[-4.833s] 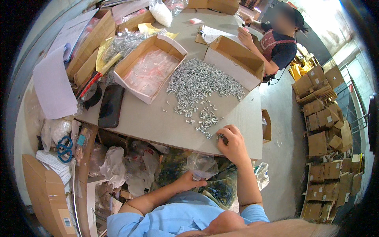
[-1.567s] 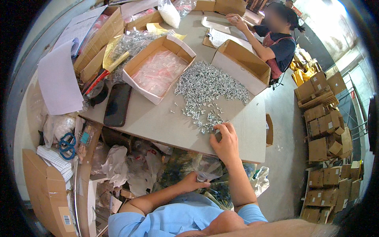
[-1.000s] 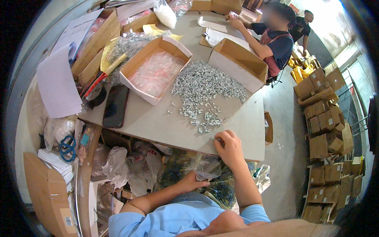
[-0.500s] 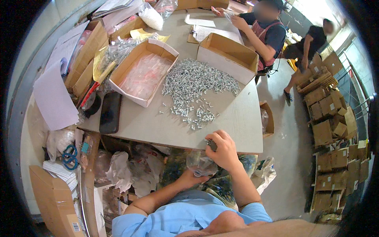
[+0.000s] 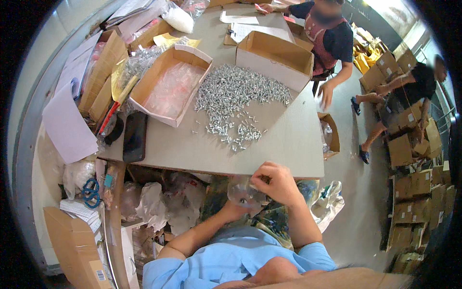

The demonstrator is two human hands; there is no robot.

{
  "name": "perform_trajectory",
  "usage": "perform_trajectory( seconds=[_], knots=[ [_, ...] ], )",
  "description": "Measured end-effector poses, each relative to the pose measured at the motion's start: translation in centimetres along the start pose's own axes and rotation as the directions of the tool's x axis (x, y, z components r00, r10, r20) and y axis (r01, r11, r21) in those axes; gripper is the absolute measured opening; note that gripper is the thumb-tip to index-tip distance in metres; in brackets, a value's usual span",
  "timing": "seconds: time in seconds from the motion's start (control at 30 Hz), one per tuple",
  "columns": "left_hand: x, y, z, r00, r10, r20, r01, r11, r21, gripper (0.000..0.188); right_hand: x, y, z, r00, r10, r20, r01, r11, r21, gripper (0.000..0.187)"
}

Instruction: The person sorts small metal screws on a table and places them into a plastic bag by hand.

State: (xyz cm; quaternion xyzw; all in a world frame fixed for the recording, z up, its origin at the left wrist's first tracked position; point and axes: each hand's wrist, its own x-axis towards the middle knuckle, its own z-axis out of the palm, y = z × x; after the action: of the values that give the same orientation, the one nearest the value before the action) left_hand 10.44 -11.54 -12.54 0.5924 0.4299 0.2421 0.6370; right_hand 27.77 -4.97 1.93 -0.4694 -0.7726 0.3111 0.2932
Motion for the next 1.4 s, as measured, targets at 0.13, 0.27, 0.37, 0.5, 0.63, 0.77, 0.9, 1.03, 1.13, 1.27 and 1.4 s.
perform_trajectory(
  seconds=[0.13, 0.27, 0.37, 0.5, 0.63, 0.77, 0.9, 1.03, 1.13, 1.27, 1.4],
  knots=[
    [1.1, -0.9, 0.4, 0.99, 0.055, -0.128, -0.058, 0.998, -0.026, 0.028, 0.4, 1.1, 0.3, 0.995, 0.056, -0.084, -0.047, 0.992, 0.113, 0.005],
    [1.7, -1.0, 0.0, 0.992, 0.051, -0.115, -0.052, 0.999, -0.002, 0.026, 0.3, 0.9, 0.4, 0.99, 0.043, -0.134, -0.028, 0.994, 0.108, 0.006],
    [1.1, -0.2, -1.1, 0.988, -0.153, 0.036, 0.147, 0.981, 0.13, 0.029, 0.1, 0.6, 0.5, 0.987, 0.077, -0.141, -0.069, 0.996, 0.061, 0.006],
    [-2.3, 0.2, -4.2, 0.997, 0.041, -0.071, -0.023, 0.971, 0.238, 0.031, -1.2, -1.3, 1.2, 0.989, -0.128, -0.076, 0.111, 0.974, -0.196, 0.007],
    [-5.8, 5.9, -7.3, 0.98, 0.089, 0.176, -0.1, 0.994, 0.051, 0.043, -2.4, -5.1, 2.6, 0.896, -0.401, 0.189, 0.418, 0.906, -0.061, 0.017],
    [-6.9, 9.3, -7.1, 0.941, 0.252, 0.225, -0.241, 0.968, -0.075, 0.051, -2.1, -7.0, 2.1, 0.834, -0.472, 0.286, 0.486, 0.874, 0.023, 0.016],
    [-7.5, 12.0, -7.3, 0.949, 0.312, -0.044, -0.314, 0.948, -0.045, 0.042, -2.2, -6.6, 1.1, 0.868, -0.464, 0.176, 0.45, 0.885, 0.116, 0.012],
    [-6.8, 12.1, -7.2, 0.799, 0.578, -0.165, -0.525, 0.805, 0.277, 0.023, -2.4, -6.0, 1.0, 0.937, -0.346, 0.052, 0.333, 0.928, 0.17, 0.012],
    [-6.3, 12.5, -6.5, 0.743, 0.642, -0.19, -0.546, 0.745, 0.383, 0.013, -2.7, -6.5, 0.9, 0.986, -0.162, 0.045, 0.151, 0.972, 0.179, 0.012],
    [-5.8, 13.3, -6.0, 0.775, 0.609, -0.171, -0.487, 0.747, 0.454, 0.009, -2.5, -5.4, 1.0, 0.971, -0.237, 0.037, 0.232, 0.967, 0.103, 0.013],
    [-5.4, 13.2, -5.8, 0.82, 0.551, -0.158, -0.452, 0.791, 0.413, 0.008, -2.5, -4.9, 1.4, 0.96, -0.272, 0.063, 0.263, 0.957, 0.125, 0.013]
  ],
)
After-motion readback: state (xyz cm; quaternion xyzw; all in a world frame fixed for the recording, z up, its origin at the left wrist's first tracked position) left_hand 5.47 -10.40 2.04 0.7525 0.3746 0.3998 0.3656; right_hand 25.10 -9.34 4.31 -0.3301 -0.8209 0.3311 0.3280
